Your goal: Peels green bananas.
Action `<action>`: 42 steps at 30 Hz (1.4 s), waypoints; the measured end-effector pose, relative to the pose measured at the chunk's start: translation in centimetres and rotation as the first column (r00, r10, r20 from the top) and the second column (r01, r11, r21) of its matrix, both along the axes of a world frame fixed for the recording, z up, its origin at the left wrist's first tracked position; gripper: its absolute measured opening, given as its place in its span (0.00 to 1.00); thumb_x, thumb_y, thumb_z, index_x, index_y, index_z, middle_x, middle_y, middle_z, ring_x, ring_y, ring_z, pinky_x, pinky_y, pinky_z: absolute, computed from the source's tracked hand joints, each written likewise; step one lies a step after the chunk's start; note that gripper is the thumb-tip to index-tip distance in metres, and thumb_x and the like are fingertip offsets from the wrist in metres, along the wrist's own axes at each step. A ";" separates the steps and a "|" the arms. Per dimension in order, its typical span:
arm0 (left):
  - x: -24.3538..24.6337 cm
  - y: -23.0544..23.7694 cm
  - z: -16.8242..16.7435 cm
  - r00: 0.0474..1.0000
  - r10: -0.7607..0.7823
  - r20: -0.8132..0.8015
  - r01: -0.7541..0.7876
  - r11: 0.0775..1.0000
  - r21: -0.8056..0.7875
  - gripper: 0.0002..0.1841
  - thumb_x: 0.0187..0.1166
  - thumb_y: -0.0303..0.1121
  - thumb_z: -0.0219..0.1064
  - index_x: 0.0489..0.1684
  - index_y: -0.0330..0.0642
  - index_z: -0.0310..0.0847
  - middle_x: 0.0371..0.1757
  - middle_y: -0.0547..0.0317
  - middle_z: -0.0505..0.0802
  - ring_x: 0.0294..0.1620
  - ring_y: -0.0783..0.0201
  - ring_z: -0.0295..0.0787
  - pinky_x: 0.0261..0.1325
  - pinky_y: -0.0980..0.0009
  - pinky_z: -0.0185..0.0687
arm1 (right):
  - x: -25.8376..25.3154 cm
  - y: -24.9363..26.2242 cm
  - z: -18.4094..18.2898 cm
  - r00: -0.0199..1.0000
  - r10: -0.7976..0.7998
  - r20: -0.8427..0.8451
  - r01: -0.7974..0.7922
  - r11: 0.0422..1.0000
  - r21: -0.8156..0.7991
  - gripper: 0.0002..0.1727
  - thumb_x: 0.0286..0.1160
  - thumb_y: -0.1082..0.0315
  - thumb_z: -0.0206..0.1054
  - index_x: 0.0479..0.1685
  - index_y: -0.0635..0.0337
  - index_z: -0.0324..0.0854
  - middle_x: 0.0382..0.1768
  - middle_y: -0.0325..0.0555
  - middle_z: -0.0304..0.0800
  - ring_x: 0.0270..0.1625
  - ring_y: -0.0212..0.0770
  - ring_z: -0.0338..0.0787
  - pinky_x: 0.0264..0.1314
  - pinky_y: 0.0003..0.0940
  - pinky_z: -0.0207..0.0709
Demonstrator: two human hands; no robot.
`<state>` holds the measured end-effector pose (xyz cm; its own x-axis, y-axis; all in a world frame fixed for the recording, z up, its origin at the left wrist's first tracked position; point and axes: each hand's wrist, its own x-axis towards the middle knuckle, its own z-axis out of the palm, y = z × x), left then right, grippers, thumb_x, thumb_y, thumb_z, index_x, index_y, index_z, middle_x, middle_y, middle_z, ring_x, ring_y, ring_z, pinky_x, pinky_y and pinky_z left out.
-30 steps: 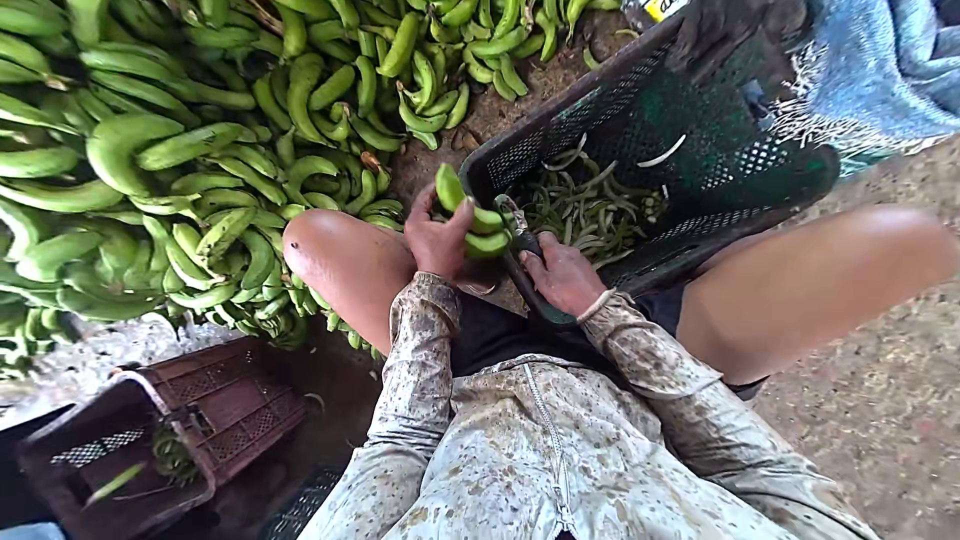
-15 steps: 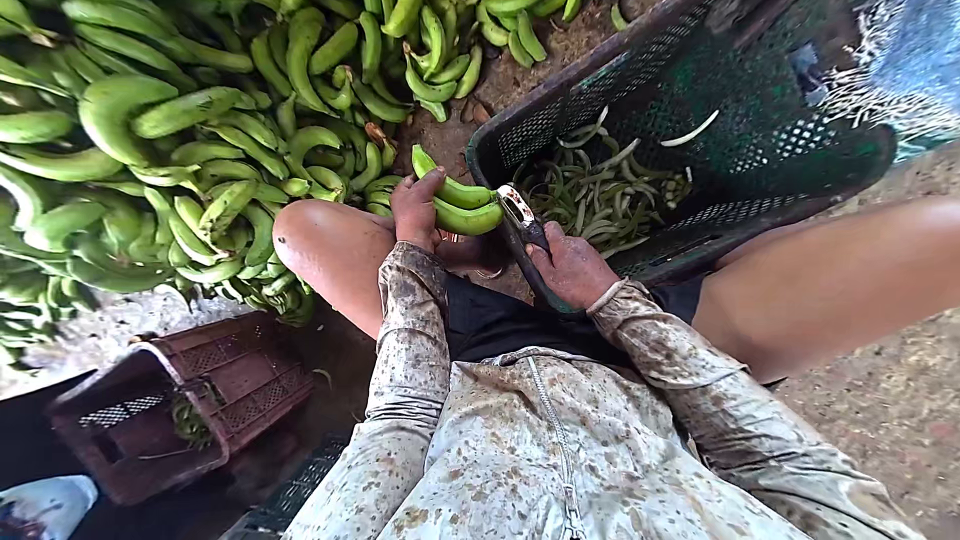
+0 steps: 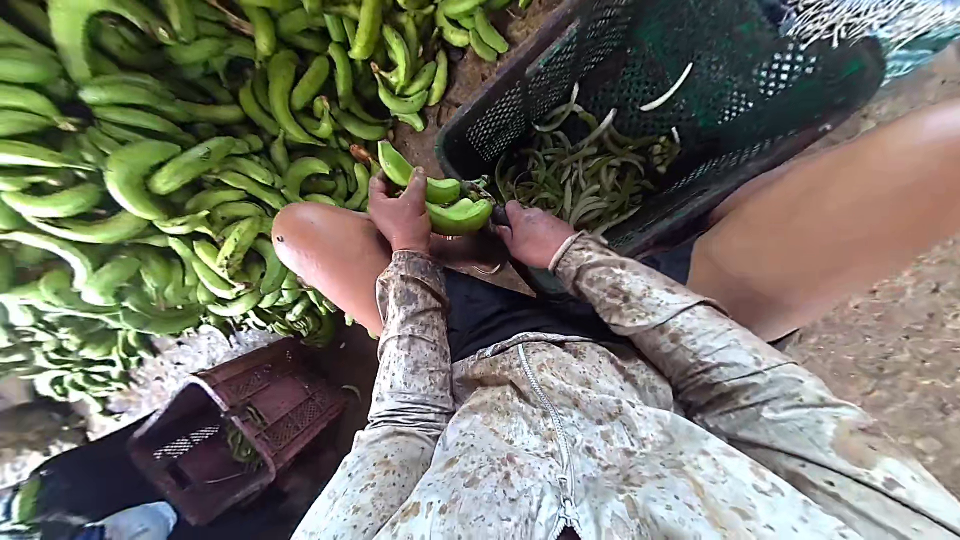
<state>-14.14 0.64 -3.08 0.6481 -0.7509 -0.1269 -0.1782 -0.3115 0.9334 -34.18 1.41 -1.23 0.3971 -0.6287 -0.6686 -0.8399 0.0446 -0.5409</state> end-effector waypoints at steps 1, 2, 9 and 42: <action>-0.1 0.0 0.0 1.000 0.007 0.005 -0.007 1.000 -0.019 0.25 0.67 0.29 0.80 0.62 0.31 0.78 0.51 0.48 0.91 0.49 0.63 0.92 0.56 0.65 0.90 | -0.3 -0.7 0.3 1.000 0.025 0.019 -0.025 1.000 0.014 0.25 0.93 0.51 0.53 0.72 0.63 0.71 0.54 0.65 0.89 0.59 0.66 0.91 0.59 0.67 0.82; -0.2 -0.1 0.0 1.000 0.012 -0.005 -0.012 0.999 -0.035 0.25 0.67 0.29 0.80 0.62 0.31 0.78 0.51 0.47 0.91 0.49 0.63 0.92 0.56 0.65 0.90 | -0.6 -1.1 0.4 0.998 0.049 0.027 -0.050 0.999 0.018 0.24 0.93 0.51 0.53 0.71 0.63 0.71 0.53 0.64 0.88 0.59 0.64 0.91 0.59 0.66 0.82; 0.5 0.1 -1.5 0.983 0.080 -0.163 -0.087 0.996 -0.035 0.22 0.75 0.30 0.74 0.65 0.31 0.75 0.50 0.45 0.90 0.48 0.59 0.92 0.54 0.61 0.91 | -0.1 0.0 1.3 0.990 0.104 -0.099 -0.110 0.992 -0.058 0.22 0.93 0.53 0.52 0.72 0.60 0.69 0.50 0.65 0.91 0.56 0.68 0.93 0.54 0.68 0.84; -6.3 -3.9 4.6 0.857 -0.447 -0.257 0.354 0.872 -0.337 0.19 0.94 0.40 0.49 0.57 0.34 0.80 0.42 0.54 0.91 0.42 0.60 0.91 0.51 0.59 0.91 | -11.7 -4.0 3.3 0.583 -0.251 0.773 0.568 0.806 -0.166 0.28 0.85 0.59 0.63 0.76 0.68 0.66 0.50 0.46 0.90 0.45 0.39 0.94 0.49 0.38 0.93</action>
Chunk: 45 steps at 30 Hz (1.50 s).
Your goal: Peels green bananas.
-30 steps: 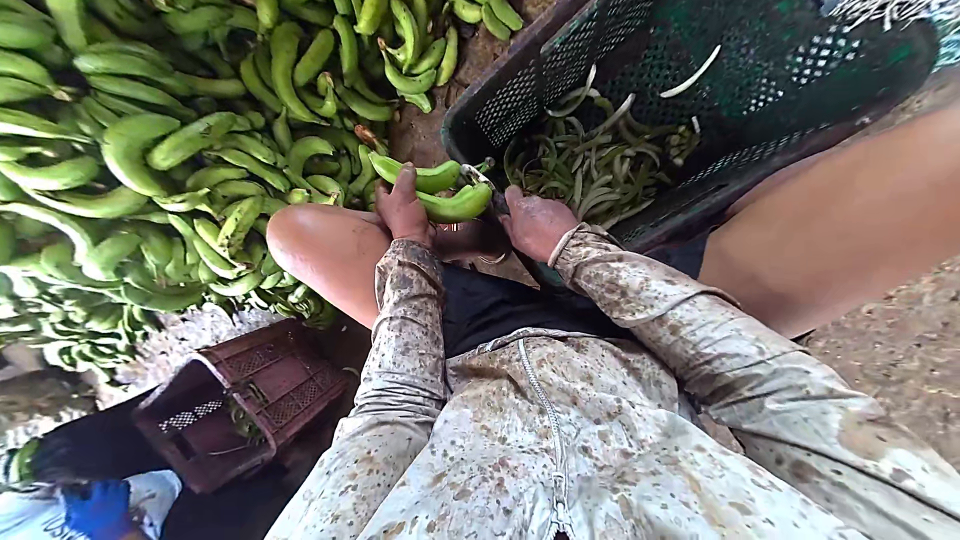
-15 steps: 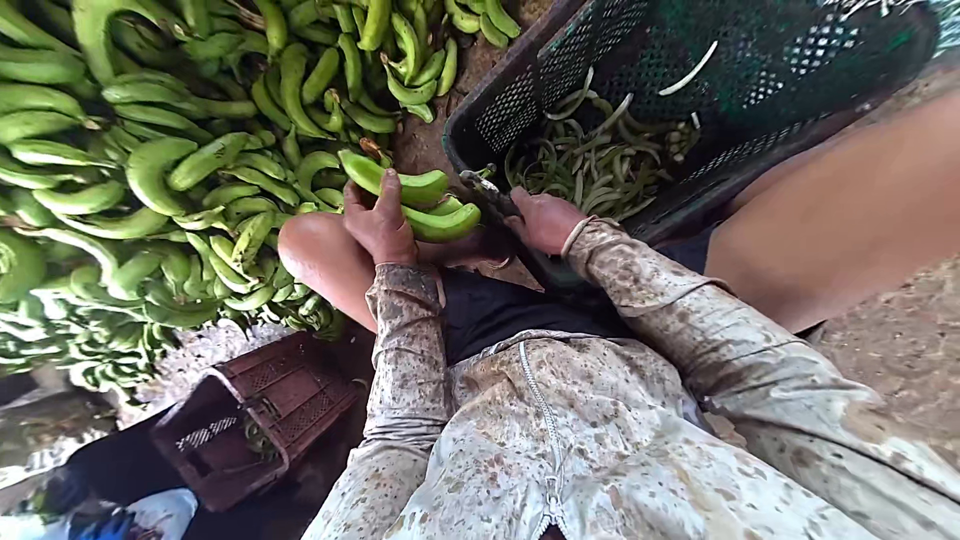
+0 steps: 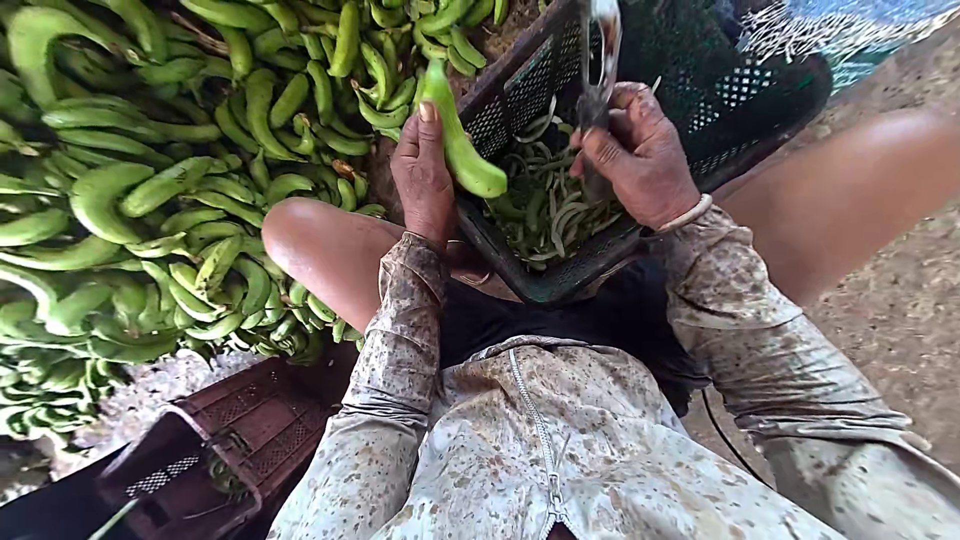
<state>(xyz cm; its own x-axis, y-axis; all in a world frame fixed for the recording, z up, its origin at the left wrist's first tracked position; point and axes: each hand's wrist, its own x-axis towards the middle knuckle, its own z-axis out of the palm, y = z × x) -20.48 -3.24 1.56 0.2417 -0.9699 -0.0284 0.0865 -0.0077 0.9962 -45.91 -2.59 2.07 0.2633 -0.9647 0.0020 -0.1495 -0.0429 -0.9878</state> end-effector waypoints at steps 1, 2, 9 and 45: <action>-0.1 0.1 0.4 0.999 -0.002 -0.039 0.005 0.997 0.071 0.24 0.96 0.45 0.42 0.58 0.35 0.79 0.41 0.55 0.90 0.41 0.62 0.90 0.49 0.60 0.91 | 0.5 0.2 -0.2 0.999 0.024 -0.039 -0.023 0.999 0.023 0.31 0.79 0.59 0.70 0.74 0.67 0.64 0.54 0.49 0.89 0.47 0.40 0.94 0.51 0.40 0.93; -0.3 -0.3 0.5 0.994 -0.021 -0.105 0.036 0.989 0.145 0.27 0.96 0.49 0.39 0.59 0.37 0.79 0.40 0.55 0.91 0.39 0.63 0.90 0.47 0.61 0.91 | 0.9 0.1 -0.4 0.995 0.034 -0.099 -0.029 0.998 0.050 0.35 0.73 0.56 0.74 0.74 0.65 0.65 0.56 0.50 0.89 0.50 0.40 0.94 0.54 0.40 0.92; -0.7 0.3 -2.5 0.907 0.034 -0.419 0.173 0.878 0.446 0.28 0.93 0.57 0.41 0.57 0.44 0.80 0.32 0.55 0.88 0.24 0.64 0.84 0.25 0.68 0.83 | 3.6 2.3 -3.4 0.936 0.141 -0.321 -0.136 0.990 0.038 0.29 0.90 0.45 0.52 0.67 0.62 0.81 0.46 0.51 0.91 0.47 0.41 0.91 0.55 0.44 0.83; -2.1 1.3 -2.2 0.893 -0.262 -0.365 0.413 0.800 0.435 0.26 0.95 0.51 0.40 0.55 0.41 0.81 0.35 0.58 0.89 0.29 0.67 0.86 0.31 0.71 0.86 | 3.1 0.2 -4.6 0.868 0.110 -0.485 -0.119 0.993 0.012 0.26 0.90 0.48 0.56 0.64 0.63 0.82 0.57 0.59 0.89 0.60 0.56 0.91 0.67 0.61 0.81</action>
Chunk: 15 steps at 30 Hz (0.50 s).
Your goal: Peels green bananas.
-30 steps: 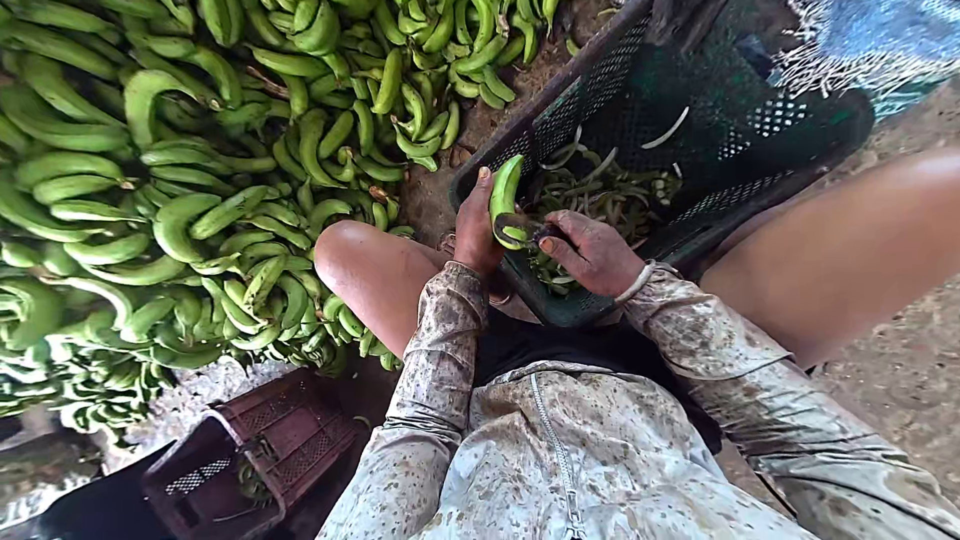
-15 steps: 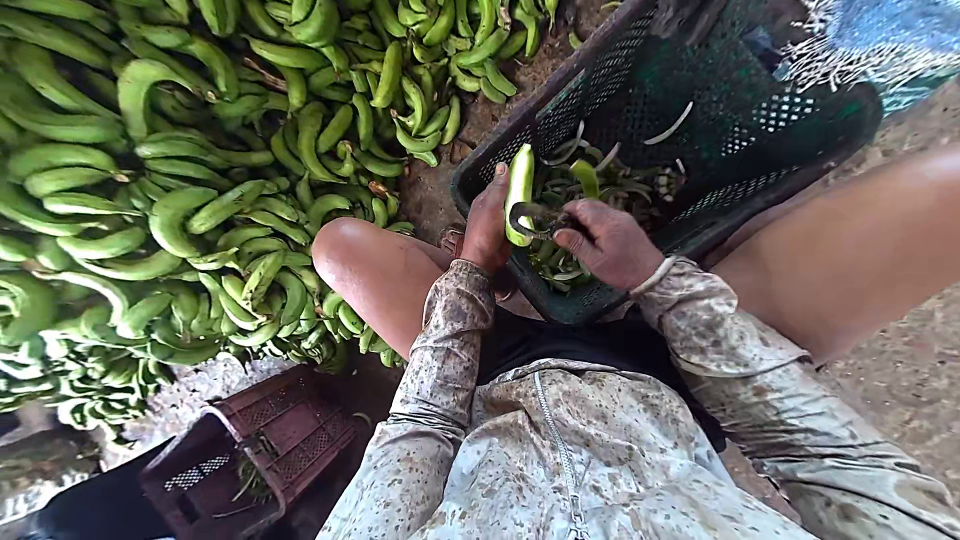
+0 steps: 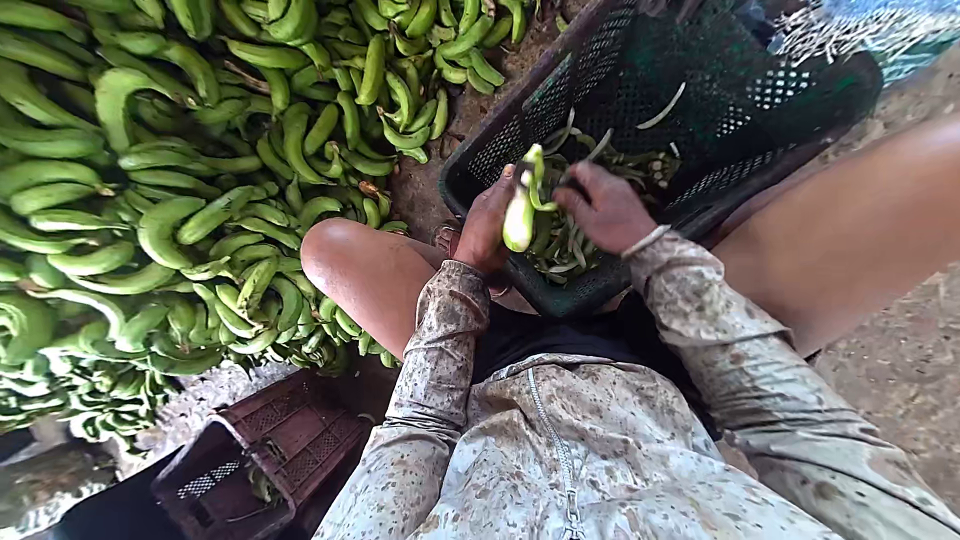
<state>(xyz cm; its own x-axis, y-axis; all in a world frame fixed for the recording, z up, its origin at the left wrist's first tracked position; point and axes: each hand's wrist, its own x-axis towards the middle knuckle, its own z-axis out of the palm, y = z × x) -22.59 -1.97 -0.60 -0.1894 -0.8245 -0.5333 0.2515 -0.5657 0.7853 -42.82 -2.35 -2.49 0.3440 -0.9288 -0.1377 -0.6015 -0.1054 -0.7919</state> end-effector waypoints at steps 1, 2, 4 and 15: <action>0.0 0.2 0.0 1.000 -0.026 -0.011 0.026 0.999 0.026 0.26 0.95 0.51 0.39 0.54 0.41 0.80 0.33 0.58 0.89 0.25 0.67 0.84 0.28 0.72 0.84 | -0.6 -1.2 -0.1 0.994 -0.094 -0.057 0.095 0.995 0.016 0.27 0.90 0.47 0.56 0.65 0.62 0.82 0.59 0.60 0.89 0.62 0.58 0.90 0.68 0.63 0.79; 0.1 0.5 0.1 0.999 -0.038 -0.007 0.038 0.998 0.050 0.27 0.95 0.52 0.39 0.54 0.40 0.80 0.31 0.57 0.88 0.23 0.67 0.84 0.25 0.72 0.83 | -1.1 -2.2 -0.1 0.979 -0.179 -0.097 0.182 0.983 0.021 0.27 0.90 0.46 0.55 0.66 0.62 0.81 0.60 0.60 0.88 0.64 0.58 0.89 0.69 0.64 0.78; 0.2 0.7 0.4 0.999 -0.033 0.025 0.032 0.998 0.048 0.26 0.96 0.50 0.39 0.56 0.38 0.79 0.32 0.54 0.90 0.22 0.65 0.85 0.25 0.72 0.84 | -1.6 -2.9 0.1 0.946 -0.301 -0.117 0.306 0.952 0.027 0.29 0.91 0.45 0.52 0.67 0.63 0.79 0.59 0.61 0.89 0.64 0.57 0.89 0.70 0.60 0.77; 0.6 -0.1 -1.3 0.990 -0.116 0.081 0.125 0.984 -0.128 0.22 0.96 0.42 0.39 0.75 0.43 0.71 0.43 0.54 0.91 0.36 0.64 0.89 0.37 0.69 0.88 | -0.5 -1.5 0.1 0.995 -0.082 -0.049 0.089 0.985 0.148 0.26 0.91 0.46 0.54 0.62 0.62 0.82 0.50 0.59 0.90 0.54 0.56 0.91 0.62 0.62 0.80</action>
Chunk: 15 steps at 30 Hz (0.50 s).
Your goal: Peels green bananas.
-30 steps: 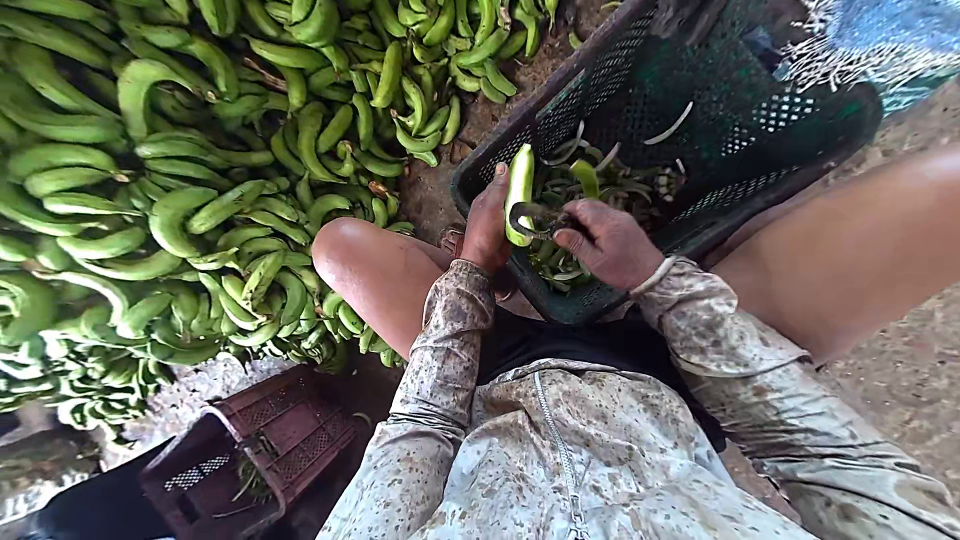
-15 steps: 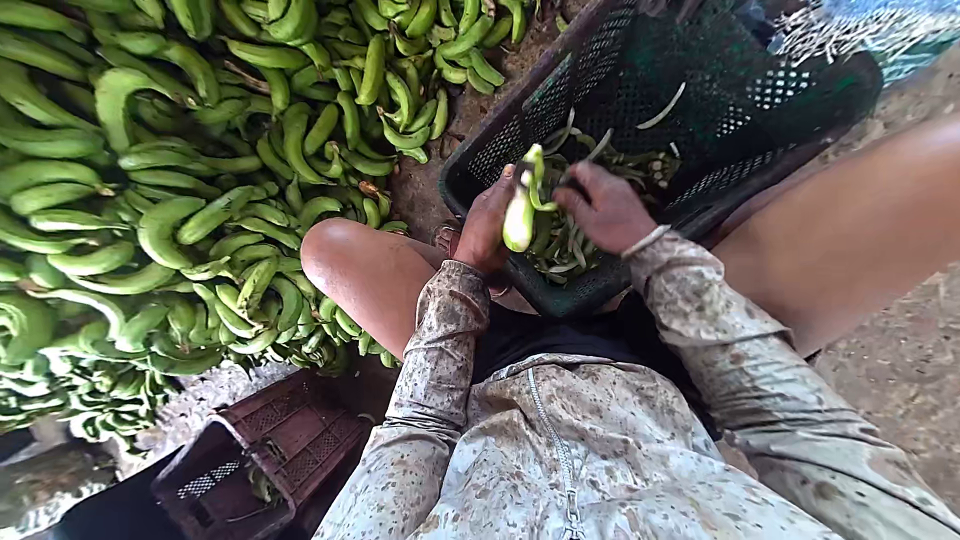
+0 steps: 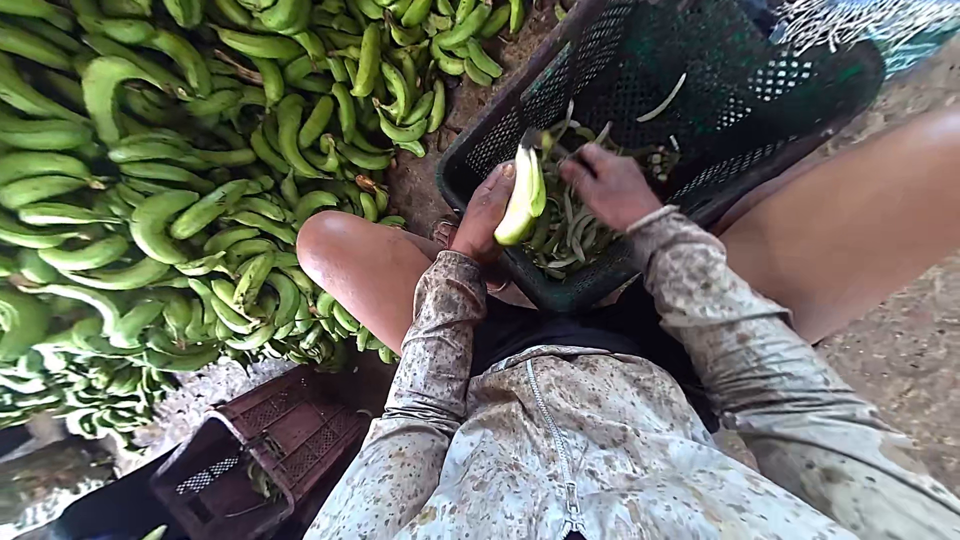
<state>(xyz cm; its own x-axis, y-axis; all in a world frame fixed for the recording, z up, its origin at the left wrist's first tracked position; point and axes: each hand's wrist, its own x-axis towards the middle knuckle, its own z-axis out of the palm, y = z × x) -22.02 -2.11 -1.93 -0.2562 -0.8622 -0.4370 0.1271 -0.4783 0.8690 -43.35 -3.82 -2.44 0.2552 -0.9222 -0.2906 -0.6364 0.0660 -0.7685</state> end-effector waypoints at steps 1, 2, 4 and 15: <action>0.1 0.2 0.4 0.995 -0.085 -0.053 0.085 0.996 0.011 0.22 0.96 0.43 0.37 0.77 0.44 0.69 0.40 0.54 0.92 0.30 0.63 0.89 0.30 0.70 0.87 | -0.8 -1.1 0.1 0.997 -0.062 -0.049 0.063 0.998 0.027 0.27 0.92 0.45 0.53 0.61 0.62 0.81 0.49 0.61 0.90 0.54 0.58 0.90 0.62 0.63 0.78; 0.1 0.4 0.5 0.985 -0.131 -0.117 0.135 0.991 0.027 0.23 0.96 0.44 0.35 0.78 0.45 0.67 0.39 0.53 0.92 0.28 0.63 0.88 0.27 0.70 0.86 | -1.4 -1.7 0.3 0.992 -0.098 -0.081 0.100 0.994 0.031 0.28 0.92 0.44 0.53 0.62 0.62 0.81 0.51 0.62 0.89 0.56 0.59 0.90 0.63 0.64 0.77; 0.1 0.6 0.1 0.983 -0.074 -0.170 0.085 0.995 0.056 0.25 0.96 0.46 0.32 0.79 0.46 0.66 0.41 0.51 0.92 0.28 0.62 0.88 0.26 0.71 0.84 | -1.8 -1.4 0.8 0.989 -0.131 -0.073 0.130 0.991 -0.006 0.29 0.91 0.44 0.52 0.66 0.62 0.81 0.54 0.61 0.90 0.60 0.56 0.90 0.67 0.60 0.77; -1.1 -1.6 -1.0 0.732 0.675 0.092 -0.663 0.737 -0.131 0.22 0.94 0.40 0.51 0.79 0.38 0.61 0.61 0.46 0.83 0.59 0.59 0.86 0.64 0.60 0.85 | 2.0 3.8 -1.3 0.995 0.081 0.063 -0.067 0.976 -0.206 0.30 0.88 0.45 0.58 0.64 0.67 0.82 0.57 0.60 0.90 0.58 0.54 0.91 0.65 0.54 0.82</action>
